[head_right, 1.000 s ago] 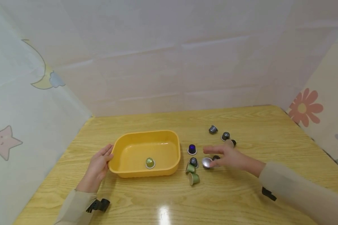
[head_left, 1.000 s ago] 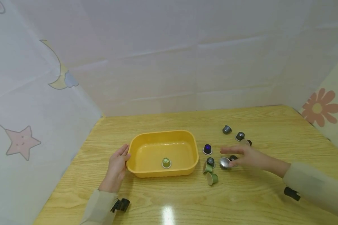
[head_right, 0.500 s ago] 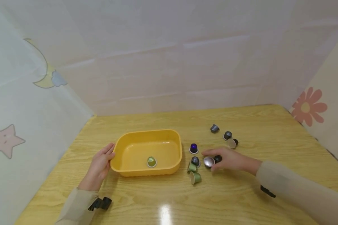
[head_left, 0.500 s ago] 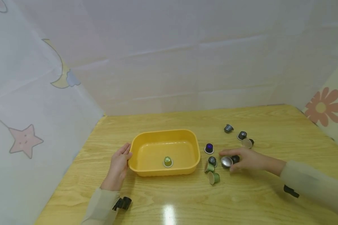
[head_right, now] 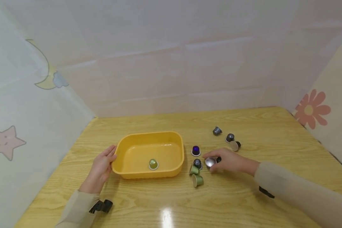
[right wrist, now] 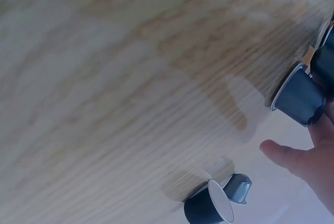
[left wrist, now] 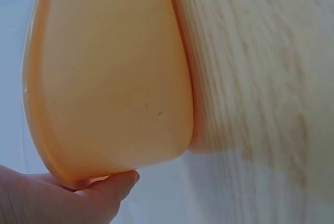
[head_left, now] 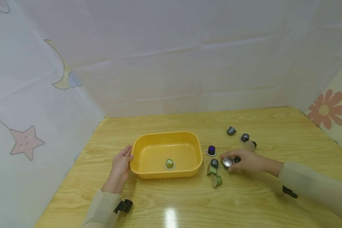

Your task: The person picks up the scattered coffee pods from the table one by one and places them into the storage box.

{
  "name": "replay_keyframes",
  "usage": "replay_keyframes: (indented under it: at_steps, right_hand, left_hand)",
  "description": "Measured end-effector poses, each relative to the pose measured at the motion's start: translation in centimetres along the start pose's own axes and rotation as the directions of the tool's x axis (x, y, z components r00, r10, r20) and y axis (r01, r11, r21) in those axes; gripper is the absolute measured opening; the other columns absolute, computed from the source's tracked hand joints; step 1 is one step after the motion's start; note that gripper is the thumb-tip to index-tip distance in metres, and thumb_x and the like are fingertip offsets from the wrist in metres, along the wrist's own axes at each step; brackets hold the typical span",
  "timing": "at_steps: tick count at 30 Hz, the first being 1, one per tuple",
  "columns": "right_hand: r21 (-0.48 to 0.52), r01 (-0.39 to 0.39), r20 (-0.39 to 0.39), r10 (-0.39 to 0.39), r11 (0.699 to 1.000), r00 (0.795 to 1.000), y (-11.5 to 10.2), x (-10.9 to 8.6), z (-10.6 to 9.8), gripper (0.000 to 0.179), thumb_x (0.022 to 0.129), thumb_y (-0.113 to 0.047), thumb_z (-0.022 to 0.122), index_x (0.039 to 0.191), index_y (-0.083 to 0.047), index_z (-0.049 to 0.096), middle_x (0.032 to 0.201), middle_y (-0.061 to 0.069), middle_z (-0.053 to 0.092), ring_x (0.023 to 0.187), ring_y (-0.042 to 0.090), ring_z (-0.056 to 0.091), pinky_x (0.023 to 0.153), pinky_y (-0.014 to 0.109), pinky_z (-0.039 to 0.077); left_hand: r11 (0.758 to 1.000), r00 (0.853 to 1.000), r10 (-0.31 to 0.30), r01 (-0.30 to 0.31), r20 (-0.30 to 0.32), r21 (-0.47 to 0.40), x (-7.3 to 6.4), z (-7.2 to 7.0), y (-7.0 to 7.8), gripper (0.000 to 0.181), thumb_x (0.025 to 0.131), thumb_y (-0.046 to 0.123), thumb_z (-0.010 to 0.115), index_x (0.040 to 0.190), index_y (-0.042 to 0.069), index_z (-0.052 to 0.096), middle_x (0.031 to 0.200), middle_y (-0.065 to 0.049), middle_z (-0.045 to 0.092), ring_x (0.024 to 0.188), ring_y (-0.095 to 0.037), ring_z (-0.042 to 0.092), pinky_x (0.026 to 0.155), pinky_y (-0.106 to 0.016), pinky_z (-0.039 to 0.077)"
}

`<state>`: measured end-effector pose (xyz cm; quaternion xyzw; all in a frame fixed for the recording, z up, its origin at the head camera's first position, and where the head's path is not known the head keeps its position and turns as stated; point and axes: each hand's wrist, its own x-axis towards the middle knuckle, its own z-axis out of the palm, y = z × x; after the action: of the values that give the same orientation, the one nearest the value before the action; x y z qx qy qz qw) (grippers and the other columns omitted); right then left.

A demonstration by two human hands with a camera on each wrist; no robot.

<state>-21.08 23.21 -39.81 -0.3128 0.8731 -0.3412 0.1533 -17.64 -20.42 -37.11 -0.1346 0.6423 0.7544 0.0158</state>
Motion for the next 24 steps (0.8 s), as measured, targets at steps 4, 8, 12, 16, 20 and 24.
replay_keyframes:
  at_steps: [4,8,12,16,20,24]
  right_hand:
    - [0.019,-0.002,-0.03,0.003,1.0,1.0,-0.4,0.1,-0.3,0.052,0.085,-0.018,0.076,0.127,0.006,0.059,0.129,0.024,0.058,0.119,0.044,0.053,0.094,0.052,0.049]
    - [0.059,0.026,-0.061,-0.022,0.998,0.998,-0.9,0.1,-0.9,0.053,0.088,-0.017,0.073,0.129,0.011,0.055,0.13,0.026,0.057,0.118,0.044,0.054,0.094,0.052,0.049]
    - [0.128,0.016,-0.089,-0.004,0.992,0.996,-1.5,0.2,-1.6,0.054,0.089,-0.017,0.072,0.131,0.012,0.053,0.127,0.027,0.058,0.11,0.03,0.062,0.086,0.035,0.056]
    - [0.206,0.013,-0.088,0.005,0.978,0.996,-2.1,0.6,-2.1,0.056,0.09,-0.014,0.071,0.132,0.015,0.049,0.127,0.03,0.056,0.099,0.01,0.064,0.076,0.025,0.056]
    - [0.241,0.028,-0.092,-0.005,0.97,0.996,-2.6,0.8,-2.3,0.055,0.091,-0.011,0.069,0.132,0.016,0.048,0.127,0.031,0.056,0.098,0.004,0.062,0.078,0.024,0.056]
    - [0.29,0.026,-0.108,0.005,0.957,0.994,-3.1,0.9,-2.5,0.053,0.091,-0.011,0.069,0.132,0.016,0.048,0.126,0.031,0.056,0.1,0.01,0.063,0.08,0.026,0.056]
  left_hand:
    - [1.0,1.0,0.005,-0.005,0.006,0.009,0.0,0.0,0.1,0.055,0.101,-0.008,0.032,0.152,-0.005,0.012,0.159,-0.018,0.014,0.146,-0.026,0.014,0.116,-0.036,0.021]
    - [1.0,1.0,0.001,-0.001,0.008,0.012,-0.1,0.1,0.1,0.055,0.101,-0.008,0.031,0.152,-0.005,0.011,0.159,-0.019,0.014,0.146,-0.027,0.014,0.116,-0.037,0.021]
    - [1.0,1.0,0.0,0.0,0.011,0.014,0.0,0.1,0.1,0.055,0.101,-0.007,0.031,0.152,-0.005,0.011,0.159,-0.019,0.014,0.145,-0.027,0.015,0.116,-0.037,0.021]
    - [1.0,1.0,0.0,0.0,0.011,0.008,0.0,0.2,0.2,0.055,0.101,-0.007,0.031,0.153,-0.005,0.011,0.159,-0.018,0.014,0.146,-0.027,0.015,0.116,-0.036,0.021]
    - [1.0,1.0,-0.007,0.007,0.006,0.01,0.0,0.1,0.1,0.055,0.101,-0.008,0.031,0.153,-0.005,0.011,0.159,-0.018,0.014,0.146,-0.027,0.015,0.116,-0.036,0.021]
    - [1.0,1.0,-0.003,0.003,0.012,0.012,0.0,0.1,0.1,0.055,0.101,-0.008,0.031,0.152,-0.005,0.011,0.159,-0.018,0.014,0.146,-0.027,0.015,0.116,-0.036,0.021]
